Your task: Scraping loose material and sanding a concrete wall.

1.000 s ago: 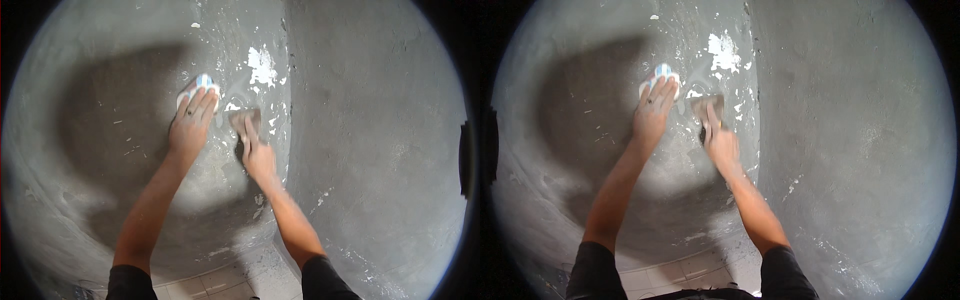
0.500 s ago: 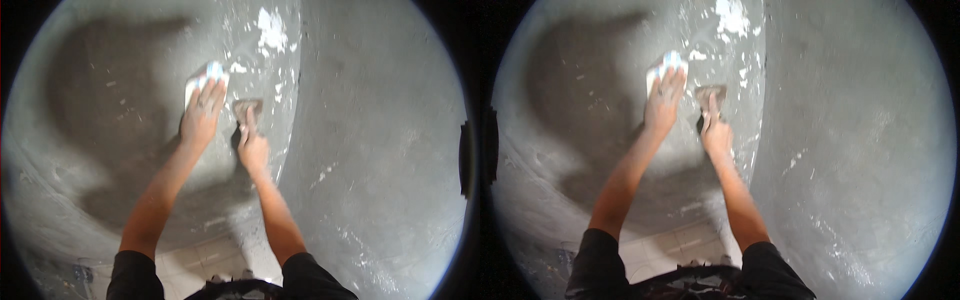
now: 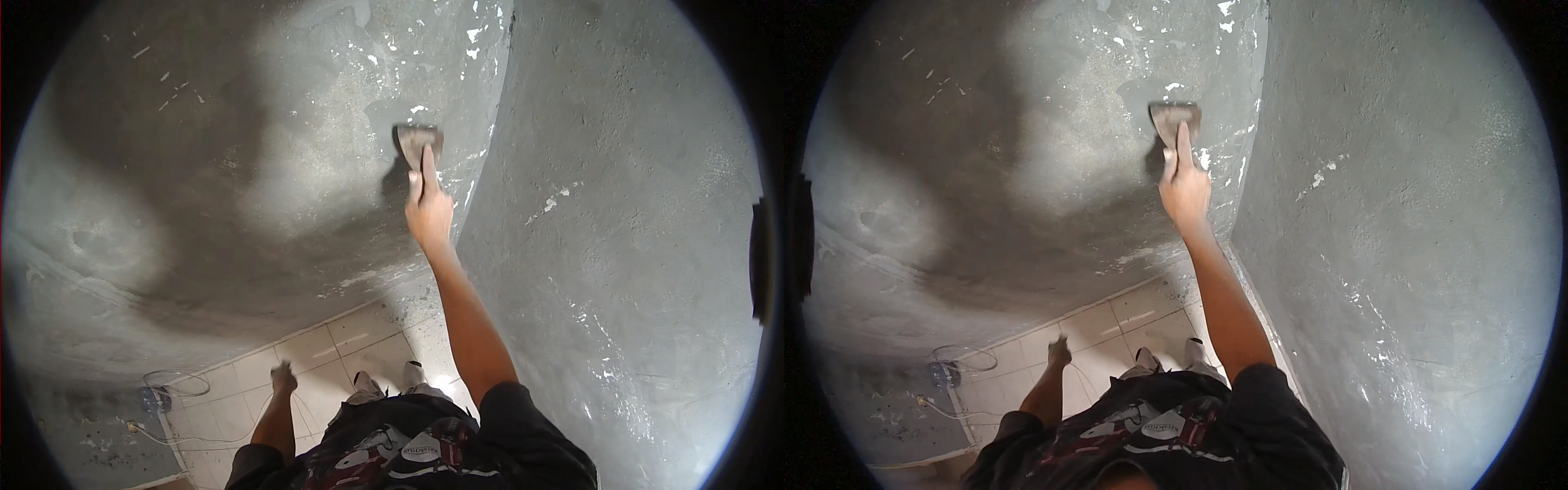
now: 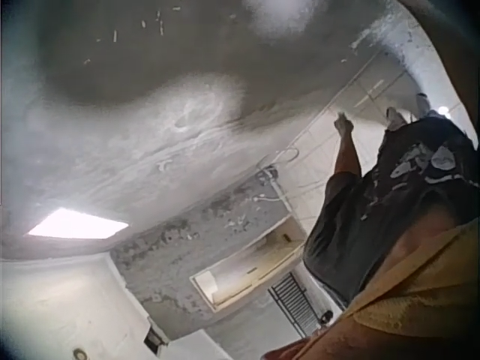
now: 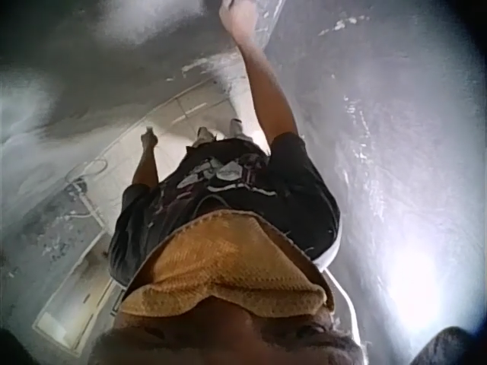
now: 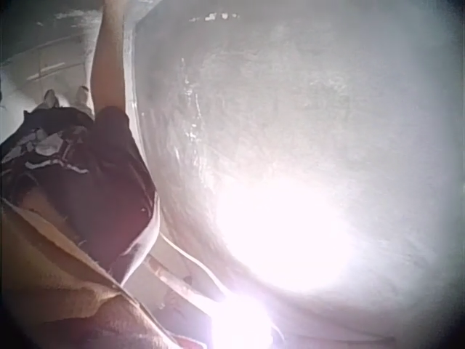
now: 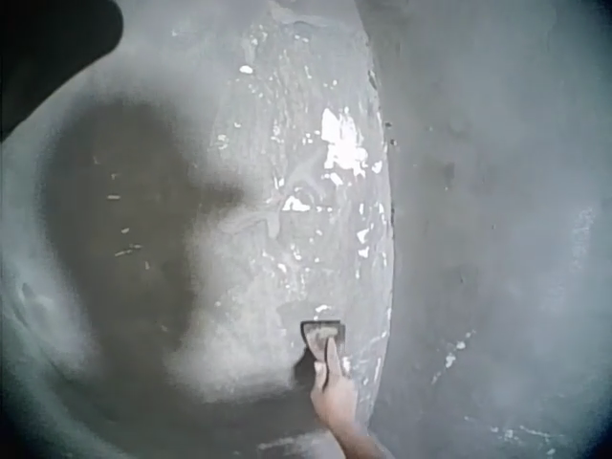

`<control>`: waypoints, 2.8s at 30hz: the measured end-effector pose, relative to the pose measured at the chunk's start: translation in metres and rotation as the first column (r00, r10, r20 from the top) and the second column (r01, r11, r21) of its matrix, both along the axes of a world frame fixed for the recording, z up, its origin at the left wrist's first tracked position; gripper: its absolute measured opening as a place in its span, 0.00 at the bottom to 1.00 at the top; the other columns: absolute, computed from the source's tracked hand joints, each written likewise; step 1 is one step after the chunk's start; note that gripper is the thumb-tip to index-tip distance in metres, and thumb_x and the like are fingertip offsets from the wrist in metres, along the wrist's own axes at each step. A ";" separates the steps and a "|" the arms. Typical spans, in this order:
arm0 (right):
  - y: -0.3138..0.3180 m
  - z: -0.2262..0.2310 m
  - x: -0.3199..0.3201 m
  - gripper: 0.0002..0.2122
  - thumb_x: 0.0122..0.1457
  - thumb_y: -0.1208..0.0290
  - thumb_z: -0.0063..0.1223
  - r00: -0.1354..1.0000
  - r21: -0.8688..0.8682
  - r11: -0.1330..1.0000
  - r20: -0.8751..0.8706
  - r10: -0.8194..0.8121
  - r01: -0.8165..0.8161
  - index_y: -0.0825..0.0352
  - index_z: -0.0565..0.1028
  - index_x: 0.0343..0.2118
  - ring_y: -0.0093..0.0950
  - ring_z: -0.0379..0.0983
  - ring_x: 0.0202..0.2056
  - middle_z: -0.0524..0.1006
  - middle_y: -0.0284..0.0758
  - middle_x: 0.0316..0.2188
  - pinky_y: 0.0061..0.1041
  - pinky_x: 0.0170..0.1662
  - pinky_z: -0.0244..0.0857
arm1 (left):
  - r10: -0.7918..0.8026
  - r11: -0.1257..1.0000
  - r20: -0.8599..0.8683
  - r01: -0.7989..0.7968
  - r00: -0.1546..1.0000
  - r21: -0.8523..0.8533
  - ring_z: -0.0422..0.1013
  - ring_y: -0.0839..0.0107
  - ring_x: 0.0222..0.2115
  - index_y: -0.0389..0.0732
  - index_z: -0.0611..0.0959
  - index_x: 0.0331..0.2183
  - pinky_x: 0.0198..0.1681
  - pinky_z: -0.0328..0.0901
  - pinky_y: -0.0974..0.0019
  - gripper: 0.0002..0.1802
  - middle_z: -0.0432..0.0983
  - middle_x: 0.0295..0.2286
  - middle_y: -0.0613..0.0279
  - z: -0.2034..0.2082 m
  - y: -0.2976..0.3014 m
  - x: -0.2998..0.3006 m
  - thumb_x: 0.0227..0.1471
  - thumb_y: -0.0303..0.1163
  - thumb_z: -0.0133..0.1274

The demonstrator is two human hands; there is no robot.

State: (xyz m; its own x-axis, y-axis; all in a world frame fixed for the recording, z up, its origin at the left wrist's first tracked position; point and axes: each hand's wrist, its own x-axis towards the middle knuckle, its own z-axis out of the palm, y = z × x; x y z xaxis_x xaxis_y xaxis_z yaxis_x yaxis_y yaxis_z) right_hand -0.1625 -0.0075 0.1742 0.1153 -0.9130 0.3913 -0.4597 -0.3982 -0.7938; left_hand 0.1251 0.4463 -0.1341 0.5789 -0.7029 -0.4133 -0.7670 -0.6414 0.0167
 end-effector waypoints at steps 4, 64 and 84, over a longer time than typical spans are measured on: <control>-0.022 0.022 0.027 0.24 0.66 0.63 0.42 0.997 -0.213 0.977 0.078 -0.009 0.025 0.56 0.58 0.64 0.51 0.73 0.20 0.76 0.53 0.21 0.43 0.22 0.63 | 0.319 0.888 -0.059 -0.277 0.946 0.366 0.73 0.53 0.47 0.39 0.73 0.52 0.50 0.68 0.53 0.25 0.76 0.46 0.47 -0.043 0.128 -0.007 0.51 0.33 0.46; 0.244 -0.054 0.059 0.27 0.68 0.51 0.37 0.687 0.683 0.437 0.704 -0.179 -0.586 0.70 0.63 0.59 0.36 0.65 0.56 0.68 0.41 0.57 0.40 0.60 0.55 | -0.588 0.763 -0.805 -0.385 -0.081 -0.519 0.67 0.74 0.45 0.35 0.75 0.47 0.52 0.59 0.67 0.15 0.72 0.44 0.63 0.230 -0.165 -0.048 0.65 0.34 0.42; 0.082 0.033 0.045 0.16 0.67 0.69 0.45 0.517 0.237 0.971 0.836 -0.185 -0.036 0.77 0.72 0.51 0.27 0.71 0.50 0.76 0.38 0.47 0.25 0.55 0.62 | -0.362 0.259 -0.008 0.092 0.932 -0.961 0.70 0.38 0.37 0.31 0.61 0.56 0.41 0.64 0.47 0.26 0.72 0.39 0.37 0.377 -0.169 -0.011 0.57 0.25 0.45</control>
